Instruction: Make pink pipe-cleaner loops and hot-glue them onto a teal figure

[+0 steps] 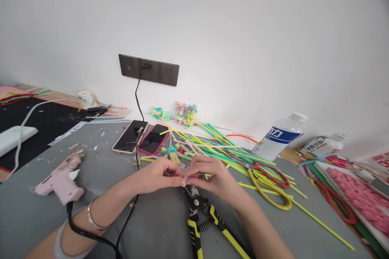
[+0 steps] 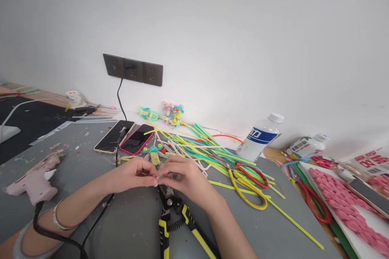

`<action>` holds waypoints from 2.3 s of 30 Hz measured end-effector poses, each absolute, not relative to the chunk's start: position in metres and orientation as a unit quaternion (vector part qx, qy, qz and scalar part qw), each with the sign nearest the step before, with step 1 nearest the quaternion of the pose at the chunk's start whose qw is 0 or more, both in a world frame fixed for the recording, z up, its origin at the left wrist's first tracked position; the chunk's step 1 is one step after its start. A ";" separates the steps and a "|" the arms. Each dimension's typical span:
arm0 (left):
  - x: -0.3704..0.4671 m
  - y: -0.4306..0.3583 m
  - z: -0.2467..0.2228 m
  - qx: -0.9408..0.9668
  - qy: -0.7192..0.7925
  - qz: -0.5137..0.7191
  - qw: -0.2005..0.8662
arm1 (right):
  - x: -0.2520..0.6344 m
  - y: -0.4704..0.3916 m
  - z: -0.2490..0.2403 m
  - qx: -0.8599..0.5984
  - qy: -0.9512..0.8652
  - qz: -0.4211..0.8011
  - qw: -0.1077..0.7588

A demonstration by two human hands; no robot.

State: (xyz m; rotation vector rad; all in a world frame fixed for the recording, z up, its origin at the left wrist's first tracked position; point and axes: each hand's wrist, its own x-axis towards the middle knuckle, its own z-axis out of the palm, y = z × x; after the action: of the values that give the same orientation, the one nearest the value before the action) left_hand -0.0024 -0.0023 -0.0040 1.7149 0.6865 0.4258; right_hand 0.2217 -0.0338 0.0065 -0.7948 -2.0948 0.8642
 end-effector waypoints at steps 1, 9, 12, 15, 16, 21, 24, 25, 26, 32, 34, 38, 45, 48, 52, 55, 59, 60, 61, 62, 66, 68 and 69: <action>-0.002 -0.002 -0.004 0.731 0.293 0.179 0.589 | 0.222 -0.033 0.007 -0.306 -0.814 0.338 0.361; 0.006 -0.007 -0.002 0.681 0.328 0.307 0.579 | 0.222 -0.033 0.012 -0.374 -0.754 0.350 0.412; 0.007 -0.009 -0.004 0.724 0.317 0.368 0.490 | 0.219 -0.032 0.011 -0.382 -0.744 0.347 0.425; 0.008 -0.009 -0.005 0.738 0.304 0.394 0.456 | 0.215 -0.033 0.010 -0.382 -0.738 0.346 0.435; 0.008 -0.009 -0.005 0.739 0.303 0.399 0.451 | 0.214 -0.034 0.010 -0.382 -0.738 0.344 0.437; 0.007 -0.010 -0.007 0.744 0.281 0.438 0.420 | 0.212 -0.036 0.009 -0.381 -0.739 0.344 0.437; 0.005 -0.010 -0.009 0.756 0.279 0.446 0.390 | 0.213 -0.035 0.008 -0.378 -0.739 0.352 0.432; 0.004 -0.009 -0.009 0.759 0.282 0.444 0.383 | 0.213 -0.035 0.008 -0.375 -0.741 0.353 0.430; 0.004 -0.009 -0.009 0.762 0.286 0.441 0.379 | 0.213 -0.035 0.008 -0.371 -0.745 0.352 0.428; 0.000 -0.005 -0.006 0.751 0.300 0.424 0.406 | 0.212 -0.035 0.008 -0.370 -0.755 0.335 0.426; 0.001 -0.005 -0.004 0.745 0.306 0.417 0.422 | 0.212 -0.035 0.008 -0.376 -0.756 0.334 0.419; 0.005 -0.007 -0.001 0.707 0.319 0.413 0.478 | 0.211 -0.036 0.007 -0.385 -0.750 0.327 0.428; 0.012 -0.011 -0.004 0.605 0.302 0.404 0.616 | 0.207 -0.039 0.004 -0.353 -0.755 0.308 0.458; 0.013 -0.013 -0.005 0.581 0.306 0.409 0.633 | 0.207 -0.039 0.005 -0.348 -0.762 0.330 0.436; 0.016 -0.016 -0.005 0.555 0.330 0.412 0.642 | 0.206 -0.039 0.005 -0.359 -0.754 0.349 0.425; 0.019 -0.018 -0.006 0.550 0.343 0.417 0.637 | 0.205 -0.038 0.001 -0.381 -0.737 0.361 0.426; 0.020 -0.017 -0.005 0.569 0.353 0.421 0.612 | 0.205 -0.037 -0.001 -0.401 -0.724 0.383 0.411; 0.019 -0.017 -0.005 0.567 0.356 0.421 0.612 | 0.206 -0.036 -0.001 -0.403 -0.720 0.394 0.405; 0.018 -0.016 -0.005 0.562 0.361 0.417 0.616 | 0.207 -0.036 0.000 -0.404 -0.716 0.405 0.400; 0.017 -0.015 -0.005 0.555 0.369 0.414 0.620 | 0.208 -0.036 0.001 -0.404 -0.711 0.418 0.396; 0.014 -0.012 -0.004 0.495 0.387 0.429 0.649 | 0.213 -0.037 0.008 -0.391 -0.677 0.475 0.403; 0.014 -0.010 -0.003 0.459 0.373 0.452 0.668 | 0.215 -0.037 0.012 -0.373 -0.656 0.512 0.412; 0.014 -0.010 -0.003 0.449 0.368 0.459 0.672 | 0.216 -0.037 0.014 -0.358 -0.646 0.530 0.415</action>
State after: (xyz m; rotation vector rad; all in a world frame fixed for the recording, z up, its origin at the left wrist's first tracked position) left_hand 0.0136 -0.0097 -0.0031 1.0108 0.8283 1.0343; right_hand 0.2157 -0.0373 0.0136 -0.8996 -1.6234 1.3324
